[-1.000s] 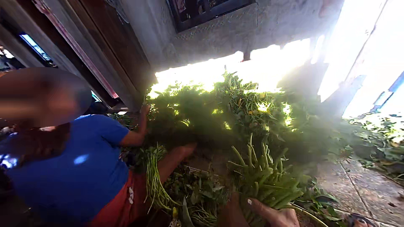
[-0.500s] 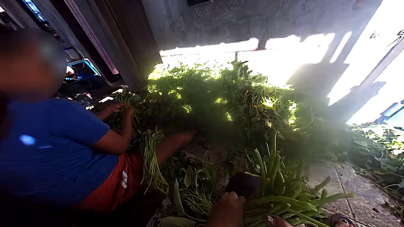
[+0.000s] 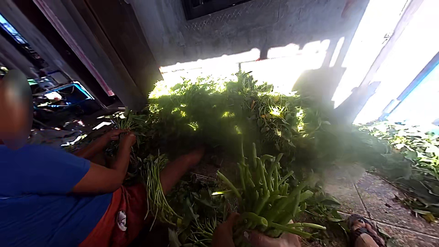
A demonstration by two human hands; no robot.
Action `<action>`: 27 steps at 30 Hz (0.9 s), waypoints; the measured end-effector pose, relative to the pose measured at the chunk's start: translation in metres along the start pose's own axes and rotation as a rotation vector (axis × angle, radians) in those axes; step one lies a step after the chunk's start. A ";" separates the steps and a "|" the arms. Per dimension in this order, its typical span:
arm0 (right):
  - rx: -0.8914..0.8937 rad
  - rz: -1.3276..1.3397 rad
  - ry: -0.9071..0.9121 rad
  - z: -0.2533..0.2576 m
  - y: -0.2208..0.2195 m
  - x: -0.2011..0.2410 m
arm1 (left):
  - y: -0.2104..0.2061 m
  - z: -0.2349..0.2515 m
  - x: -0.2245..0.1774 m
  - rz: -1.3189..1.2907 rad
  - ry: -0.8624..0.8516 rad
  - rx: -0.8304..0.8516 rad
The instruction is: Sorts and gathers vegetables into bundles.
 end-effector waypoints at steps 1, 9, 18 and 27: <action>0.019 -0.015 0.013 0.000 -0.004 0.001 | 0.004 -0.003 -0.003 -0.015 -0.025 -0.031; 0.104 -0.169 0.066 0.034 -0.061 -0.005 | 0.031 -0.001 -0.004 -0.509 -0.047 0.079; 0.750 -0.247 -0.163 0.097 -0.213 0.100 | 0.127 0.051 -0.080 -1.034 -0.452 0.272; 0.760 -0.576 -0.053 0.088 -0.143 0.126 | 0.089 0.059 -0.135 -1.328 -0.713 0.395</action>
Point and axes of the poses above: each hand's wrist, its own z-axis towards the middle knuckle, its own y-axis out of the back of the hand, x = y × z, the point moved 10 cm from there along z, towards the middle knuckle, and after that the axes turned 5 degrees about z, right-handed, at the moved point
